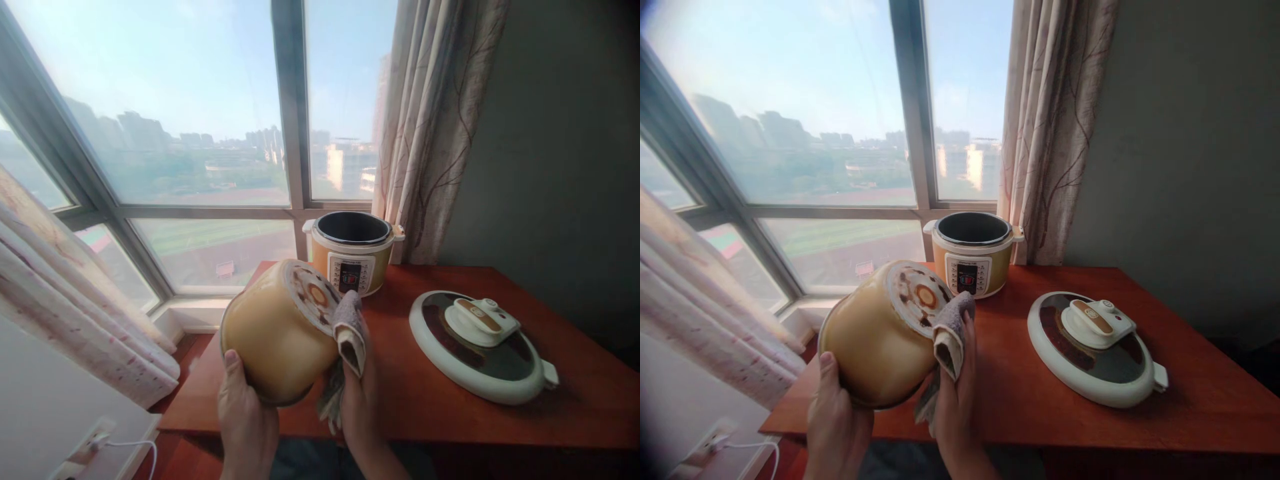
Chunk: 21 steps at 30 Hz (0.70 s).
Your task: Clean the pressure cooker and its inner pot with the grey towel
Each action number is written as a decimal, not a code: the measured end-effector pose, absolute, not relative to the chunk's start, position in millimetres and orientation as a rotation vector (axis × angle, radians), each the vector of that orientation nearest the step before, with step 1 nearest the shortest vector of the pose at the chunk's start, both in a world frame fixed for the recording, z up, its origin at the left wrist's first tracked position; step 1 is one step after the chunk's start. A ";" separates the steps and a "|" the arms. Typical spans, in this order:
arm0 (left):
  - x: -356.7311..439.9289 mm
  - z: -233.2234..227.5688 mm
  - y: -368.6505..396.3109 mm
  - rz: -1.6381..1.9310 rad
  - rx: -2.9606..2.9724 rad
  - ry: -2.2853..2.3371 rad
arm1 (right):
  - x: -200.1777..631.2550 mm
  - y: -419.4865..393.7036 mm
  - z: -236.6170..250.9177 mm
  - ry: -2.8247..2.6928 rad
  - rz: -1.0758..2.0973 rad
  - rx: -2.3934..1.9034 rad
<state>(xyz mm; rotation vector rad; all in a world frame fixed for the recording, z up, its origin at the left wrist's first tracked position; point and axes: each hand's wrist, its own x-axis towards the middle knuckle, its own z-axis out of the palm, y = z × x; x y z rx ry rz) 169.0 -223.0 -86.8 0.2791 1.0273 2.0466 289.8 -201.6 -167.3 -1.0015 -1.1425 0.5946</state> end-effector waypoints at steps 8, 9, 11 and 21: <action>176.7 -88.0 -228.3 1.959 0.268 1.039 | 292.7 -230.1 -104.8 -1.774 -0.002 -0.895; 176.7 -89.0 -228.4 1.942 0.268 1.037 | 294.2 -228.6 -94.1 -1.838 -0.035 -0.869; 176.8 -90.8 -228.4 1.925 0.274 1.035 | 296.7 -222.7 -72.6 -1.942 -0.068 -0.824; 152.2 -98.8 -226.7 1.873 0.349 1.036 | 309.8 -124.4 -32.6 -1.894 0.367 -0.673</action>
